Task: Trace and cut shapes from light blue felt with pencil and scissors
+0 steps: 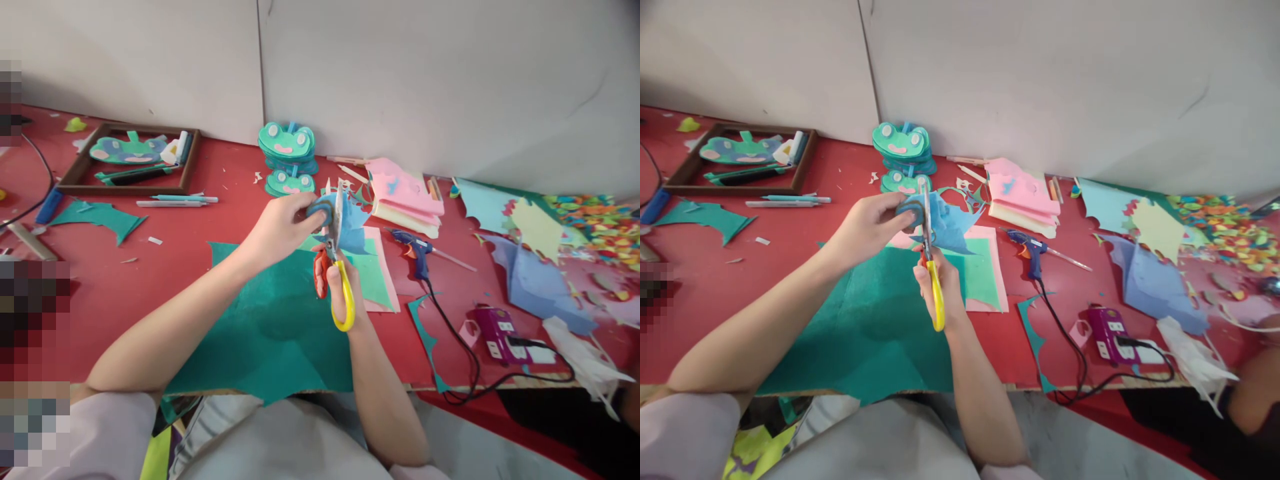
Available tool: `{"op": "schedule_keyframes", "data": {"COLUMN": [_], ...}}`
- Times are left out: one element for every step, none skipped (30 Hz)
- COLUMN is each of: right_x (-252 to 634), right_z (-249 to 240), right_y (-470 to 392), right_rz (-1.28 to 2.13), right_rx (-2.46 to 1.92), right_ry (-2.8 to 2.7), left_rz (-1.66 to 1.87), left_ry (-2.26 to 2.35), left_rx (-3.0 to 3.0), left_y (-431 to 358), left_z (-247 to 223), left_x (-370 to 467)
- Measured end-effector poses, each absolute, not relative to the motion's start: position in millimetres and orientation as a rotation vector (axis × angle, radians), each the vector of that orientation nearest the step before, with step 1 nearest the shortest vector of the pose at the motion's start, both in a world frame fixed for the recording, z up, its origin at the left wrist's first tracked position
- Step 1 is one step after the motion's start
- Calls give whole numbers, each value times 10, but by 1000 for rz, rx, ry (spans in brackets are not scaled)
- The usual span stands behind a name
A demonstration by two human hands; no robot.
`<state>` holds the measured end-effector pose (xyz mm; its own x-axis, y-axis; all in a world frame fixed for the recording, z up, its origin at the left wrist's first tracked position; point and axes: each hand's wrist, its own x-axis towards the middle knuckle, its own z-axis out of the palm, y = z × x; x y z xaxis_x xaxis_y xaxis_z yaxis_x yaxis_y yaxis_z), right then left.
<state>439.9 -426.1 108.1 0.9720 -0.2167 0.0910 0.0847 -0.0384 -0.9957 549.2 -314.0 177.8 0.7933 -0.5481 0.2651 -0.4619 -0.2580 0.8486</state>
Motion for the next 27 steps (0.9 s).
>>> {"op": "schedule_keyframes", "data": {"right_x": [4401,4404,4406,4408,4409,4409,4409,4409,4410,4411,4413,4417,4420,4424,4427,4429,4430,4429,4427,4423,4419,4415,4412,4410,4409,4410,4412], "right_z": [1079,1076,1074,1072,1071,1071,1071,1073,1074,1076,1077,1078,1078,1077,1075,1073,1072,1072,1073,1076,1079,1082,1085,1087,1086,1083,1078], "right_y": [-4259,-4256,-4253,-4250,-4247,-4246,-4247,-4251,-4255,-4262,-4268,-4275,-4280,-4285,-4287,-4287,-4286,-4283,-4279,-4275,-4271,-4268,-4265,-4264,-4263,-4263,-4263], "right_rz": [-251,-258,-260,-257,-250,-244,-236,-229,-223,-220,-218,-220,-222,-227,-232,-235,-236,-237,-237,-240,-242,-245,-249,-249,-247,-244,-241], "right_rx": [-1594,-1590,-1582,-1572,-1563,-1552,-1542,-1533,-1524,-1516,-1512,-1511,-1514,-1517,-1519,-1521,-1522,-1522,-1523,-1525,-1526,-1527,-1527,-1527,-1526,-1524,-1523], "right_ry": [109,113,114,115,117,118,117,110,97,79,59,40,27,18,12,9,9,12,18,27,39,50,60,69,75,81,86], "left_rz": [-80,-61,-43,-30,-19,-10,-5,0,4,5,5,5,5,6,8,12,16,19,19,20,19,19,17,18,20,22,20], "left_ry": [-750,-741,-736,-735,-738,-743,-746,-749,-754,-761,-772,-785,-798,-808,-815,-818,-820,-823,-829,-838,-845,-851,-855,-857,-858,-858,-858], "left_rx": [1893,1888,1886,1888,1892,1898,1904,1908,1910,1909,1909,1910,1915,1922,1930,1938,1943,1945,1943,1940,1939,1939,1941,1943,1944,1943,1939], "left_y": [-3154,-3166,-3176,-3184,-3189,-3192,-3193,-3192,-3190,-3188,-3187,-3186,-3186,-3186,-3186,-3186,-3186,-3184,-3183,-3181,-3179,-3177,-3176,-3176,-3176,-3177,-3179], "left_z": [1761,1746,1734,1726,1722,1722,1726,1732,1740,1749,1756,1762,1767,1771,1773,1775,1776,1778,1779,1780,1782,1782,1783,1783,1783,1782,1782], "left_x": [5478,5466,5459,5454,5452,5453,5455,5457,5458,5458,5456,5452,5447,5442,5437,5433,5431,5431,5432,5433,5435,5437,5438,5438,5438,5437,5437]}}
